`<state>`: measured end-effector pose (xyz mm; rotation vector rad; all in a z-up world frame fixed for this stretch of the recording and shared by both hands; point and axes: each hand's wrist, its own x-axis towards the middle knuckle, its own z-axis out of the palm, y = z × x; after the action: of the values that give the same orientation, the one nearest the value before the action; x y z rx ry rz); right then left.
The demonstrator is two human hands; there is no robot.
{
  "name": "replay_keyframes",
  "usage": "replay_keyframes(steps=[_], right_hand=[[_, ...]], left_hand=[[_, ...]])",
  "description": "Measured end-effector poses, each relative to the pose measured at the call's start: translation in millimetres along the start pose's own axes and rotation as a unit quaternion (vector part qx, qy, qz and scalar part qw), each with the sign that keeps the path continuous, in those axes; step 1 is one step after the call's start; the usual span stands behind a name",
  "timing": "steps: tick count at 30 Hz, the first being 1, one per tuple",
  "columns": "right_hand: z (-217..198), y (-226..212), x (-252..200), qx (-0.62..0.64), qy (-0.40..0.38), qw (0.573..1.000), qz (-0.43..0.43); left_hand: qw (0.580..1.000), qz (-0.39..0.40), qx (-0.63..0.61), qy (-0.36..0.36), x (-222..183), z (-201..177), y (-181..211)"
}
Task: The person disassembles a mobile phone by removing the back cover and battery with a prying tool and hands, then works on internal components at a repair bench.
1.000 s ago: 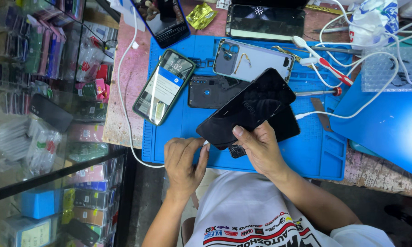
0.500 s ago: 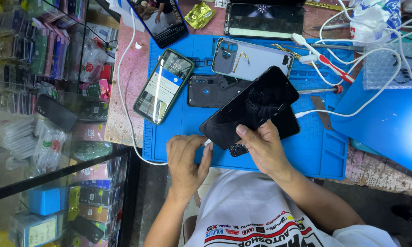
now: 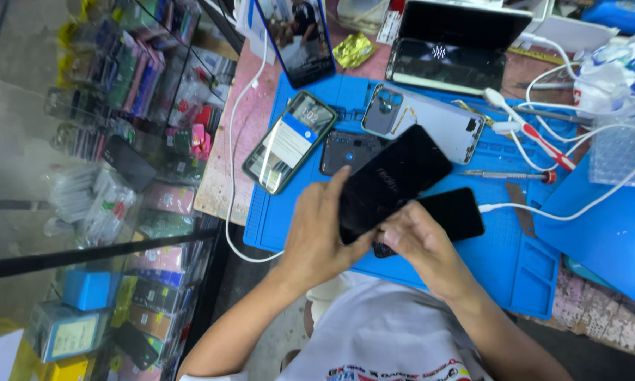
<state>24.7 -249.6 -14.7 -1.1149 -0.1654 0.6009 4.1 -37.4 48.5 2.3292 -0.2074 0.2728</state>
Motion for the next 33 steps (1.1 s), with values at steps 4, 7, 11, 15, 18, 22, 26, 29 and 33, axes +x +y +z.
replay_keyframes(steps=[4, 7, 11, 15, 18, 22, 26, 29, 33], right_hand=[[-6, -22, -20, -0.124, 0.012, 0.991, -0.055], [-16, -28, -35, -0.219, 0.077, 0.964, -0.131], [-32, -25, -51, -0.310, 0.168, 0.910, -0.217], [-44, -17, -60, -0.365, 0.213, 0.875, -0.237], [-45, -18, -63, -0.365, 0.219, 0.871, -0.244], [-33, -25, -52, -0.230, 0.135, 0.947, -0.179], [-10, -11, -20, -0.012, -0.036, 0.999, -0.038], [17, 7, -6, 0.038, -0.029, 0.999, 0.007], [44, 6, 5, 0.114, 0.036, 0.993, 0.017]], left_hand=[[0.993, 0.042, 0.105, 0.045, 18, -26, -32], [0.984, 0.050, 0.161, 0.049, 38, -43, -56], [0.980, 0.065, 0.187, 0.027, 61, -46, -79], [0.983, 0.044, 0.178, 0.011, 68, -37, -90], [0.986, 0.015, 0.163, 0.033, 65, -34, -85], [0.989, -0.006, 0.127, 0.072, 32, -38, -53], [0.996, 0.046, 0.052, 0.061, 2, -31, -8], [0.995, 0.092, 0.026, 0.020, -17, -33, 11], [0.998, 0.003, 0.012, 0.054, -48, -43, 6]])
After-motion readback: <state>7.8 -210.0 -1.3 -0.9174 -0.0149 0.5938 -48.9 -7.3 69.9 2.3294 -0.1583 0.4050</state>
